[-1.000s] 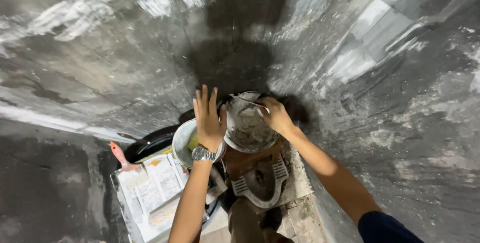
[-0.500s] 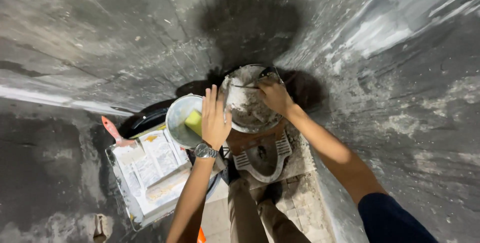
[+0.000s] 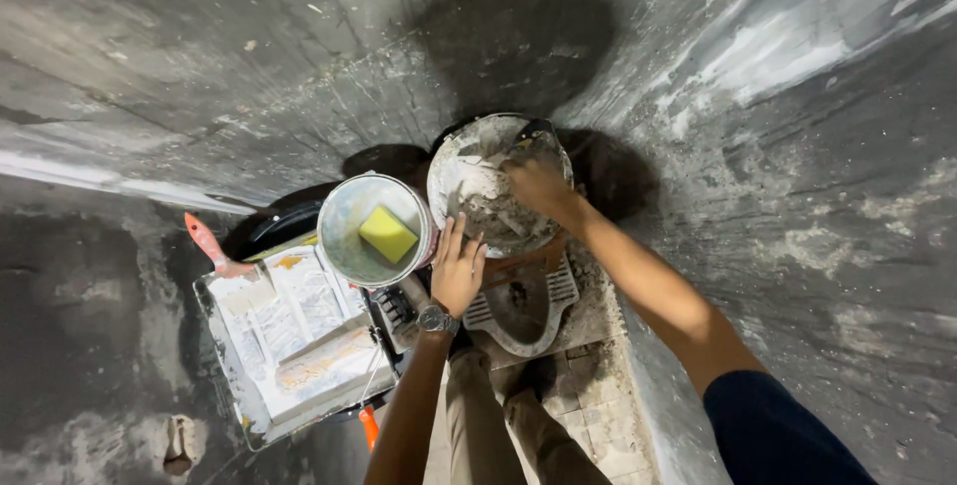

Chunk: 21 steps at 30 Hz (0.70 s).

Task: The person scoops putty from a container using a putty knife and spreads it onto the wall.

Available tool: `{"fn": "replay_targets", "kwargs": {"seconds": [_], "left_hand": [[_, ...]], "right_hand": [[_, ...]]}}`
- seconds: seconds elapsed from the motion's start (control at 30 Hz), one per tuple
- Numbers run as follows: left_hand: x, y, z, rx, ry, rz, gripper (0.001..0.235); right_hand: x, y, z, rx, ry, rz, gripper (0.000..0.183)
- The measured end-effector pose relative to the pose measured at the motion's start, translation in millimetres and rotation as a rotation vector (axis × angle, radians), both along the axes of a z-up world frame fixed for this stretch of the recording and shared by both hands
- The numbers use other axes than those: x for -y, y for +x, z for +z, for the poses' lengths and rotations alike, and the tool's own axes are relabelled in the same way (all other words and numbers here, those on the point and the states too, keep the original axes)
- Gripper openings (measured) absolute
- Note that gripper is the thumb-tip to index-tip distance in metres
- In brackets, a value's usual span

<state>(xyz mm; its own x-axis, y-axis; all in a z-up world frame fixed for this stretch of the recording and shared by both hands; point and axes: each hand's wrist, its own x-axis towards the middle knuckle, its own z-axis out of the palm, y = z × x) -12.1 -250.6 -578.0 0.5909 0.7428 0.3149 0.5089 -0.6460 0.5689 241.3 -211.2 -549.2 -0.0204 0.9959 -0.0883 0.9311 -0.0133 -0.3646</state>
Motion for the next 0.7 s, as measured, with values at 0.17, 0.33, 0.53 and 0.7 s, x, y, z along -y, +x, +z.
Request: {"fn": "replay_targets", "kwargs": {"seconds": [0.17,0.33,0.53,0.7], "left_hand": [[2,7,-19,0.079,-0.098,0.074,0.032],[-2,10,-14,0.102,-0.133,0.052,0.027],[5,11,-10,0.098,-0.155,0.024,0.023],[6,8,-11,0.087,-0.155,-0.002,0.023]], "right_hand": [[-23,-1,-42,0.004,-0.067,0.107,0.045],[-33,-12,-60,0.154,-0.007,0.075,0.035],[-34,-9,-91,0.305,-0.119,0.223,0.026],[-39,-22,-69,0.274,-0.105,0.190,0.035]]}}
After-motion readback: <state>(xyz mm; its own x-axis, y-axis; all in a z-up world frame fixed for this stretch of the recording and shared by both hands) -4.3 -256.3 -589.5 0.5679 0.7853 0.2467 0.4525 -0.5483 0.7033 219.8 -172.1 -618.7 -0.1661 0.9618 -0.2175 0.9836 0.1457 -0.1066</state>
